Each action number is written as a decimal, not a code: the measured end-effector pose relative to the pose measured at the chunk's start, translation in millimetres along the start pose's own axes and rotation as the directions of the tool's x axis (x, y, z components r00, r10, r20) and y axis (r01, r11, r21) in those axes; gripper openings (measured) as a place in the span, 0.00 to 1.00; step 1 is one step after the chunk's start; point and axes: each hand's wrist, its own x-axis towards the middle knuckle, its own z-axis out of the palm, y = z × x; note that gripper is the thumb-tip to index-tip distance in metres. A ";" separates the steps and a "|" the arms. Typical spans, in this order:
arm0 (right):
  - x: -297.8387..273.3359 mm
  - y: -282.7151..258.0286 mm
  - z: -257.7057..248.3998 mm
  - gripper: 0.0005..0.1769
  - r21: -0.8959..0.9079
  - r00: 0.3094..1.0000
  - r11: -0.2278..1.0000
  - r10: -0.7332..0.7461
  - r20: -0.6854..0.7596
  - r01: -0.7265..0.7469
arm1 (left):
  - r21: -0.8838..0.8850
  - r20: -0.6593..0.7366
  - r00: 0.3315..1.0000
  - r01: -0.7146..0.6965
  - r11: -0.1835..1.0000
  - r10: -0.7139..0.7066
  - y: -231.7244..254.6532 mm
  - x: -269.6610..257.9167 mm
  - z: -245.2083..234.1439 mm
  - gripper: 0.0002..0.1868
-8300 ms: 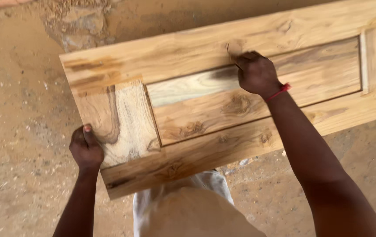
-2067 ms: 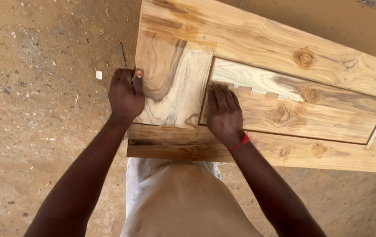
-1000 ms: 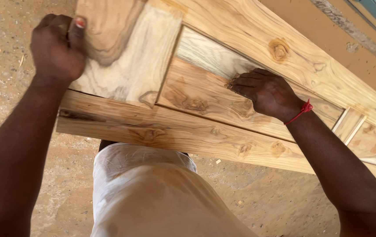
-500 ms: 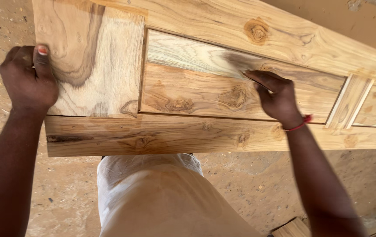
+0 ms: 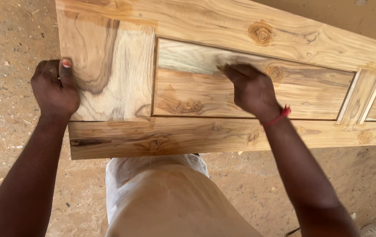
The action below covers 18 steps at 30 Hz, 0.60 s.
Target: The person sands a wooden door panel using a sanding block. They move the block across the surface and edges of the door, occasionally pausing to wipe the sanding block on the floor.
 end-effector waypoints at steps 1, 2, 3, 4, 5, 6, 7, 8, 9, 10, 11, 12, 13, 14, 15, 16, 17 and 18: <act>6.0 1.5 2.2 0.27 0.021 0.996 0.998 -0.064 0.057 0.063 | -0.011 0.013 1.000 0.012 1.000 -0.012 0.2 -1.3 -0.5 0.20; 12.2 2.8 6.3 0.28 0.045 0.986 0.991 -0.128 0.111 0.124 | 0.000 0.019 1.000 0.018 1.000 -0.018 1.3 -4.4 -1.7 0.20; 18.3 6.7 8.1 0.28 0.065 0.969 0.981 -0.192 0.158 0.184 | 0.007 0.019 1.000 0.016 1.000 -0.016 1.7 -1.5 -0.7 0.21; 20.3 9.6 8.8 0.30 0.007 0.956 0.980 -0.194 0.221 0.197 | 0.014 0.018 1.000 0.014 1.000 -0.015 1.0 3.4 0.8 0.21; 21.1 13.0 10.0 0.32 -0.042 0.936 0.974 -0.200 0.291 0.221 | 0.014 0.017 1.000 0.021 1.000 -0.022 0.0 3.3 1.3 0.21; 19.0 16.8 11.1 0.34 -0.089 0.911 0.965 -0.201 0.359 0.248 | 0.013 0.017 0.999 0.029 1.000 -0.029 -2.0 3.8 2.5 0.21; 11.6 19.1 12.9 0.33 -0.080 0.909 0.972 -0.174 0.379 0.220 | 0.015 0.025 0.999 0.035 0.999 -0.036 -4.0 0.8 1.3 0.21; 1.1 24.9 10.2 0.32 -0.071 0.905 0.979 -0.148 0.399 0.191 | 0.009 0.029 0.999 0.041 0.999 -0.041 -5.1 -3.9 -0.2 0.21; -9.9 33.7 4.2 0.32 -0.074 0.904 0.985 -0.114 0.413 0.158 | -0.002 0.026 0.999 0.036 0.999 -0.035 -6.7 -2.8 1.5 0.21; -20.8 40.1 1.4 0.32 -0.085 0.902 0.990 -0.069 0.427 0.116 | -0.014 0.024 0.999 0.030 0.999 -0.030 -8.1 -2.5 2.5 0.21; -32.6 45.5 -1.3 0.33 -0.102 0.898 0.992 -0.022 0.440 0.074 | -0.009 0.028 0.999 0.028 1.000 -0.027 -9.9 -2.2 4.5 0.21; -44.6 49.2 -3.4 0.34 -0.118 0.892 0.992 0.026 0.452 0.031 | -0.005 0.033 0.999 0.025 1.000 -0.025 -12.0 -3.0 5.7 0.21; -56.8 50.8 -4.7 0.33 -0.114 0.901 0.994 0.045 0.432 0.005 | -0.002 0.037 0.999 0.022 1.000 -0.022 -14.6 -4.1 6.3 0.21; -69.4 50.2 -5.3 0.33 -0.109 0.909 0.994 0.063 0.413 -0.020 | 0.008 0.023 1.000 -0.018 1.000 0.017 -17.2 -6.0 5.8 0.20; -82.7 47.6 -5.1 0.32 -0.109 0.916 0.993 0.090 0.391 -0.051 | 0.011 0.009 0.998 -0.062 0.998 0.062 -19.6 -6.1 7.4 0.20; -96.8 40.7 -1.5 0.28 -0.007 0.942 0.992 0.118 0.315 -0.122 | 0.007 0.002 0.998 -0.067 0.998 0.067 -22.9 -5.1 6.7 0.20; -113.6 30.8 2.0 0.23 0.098 0.958 0.977 0.159 0.240 -0.187 | -0.001 -0.002 0.997 -0.072 0.997 0.072 -24.8 -5.1 7.8 0.20; -128.2 21.0 7.9 0.22 0.264 0.968 0.935 0.203 0.151 -0.237 | -0.017 0.003 0.999 -0.037 0.999 0.037 -26.8 -4.8 7.9 0.20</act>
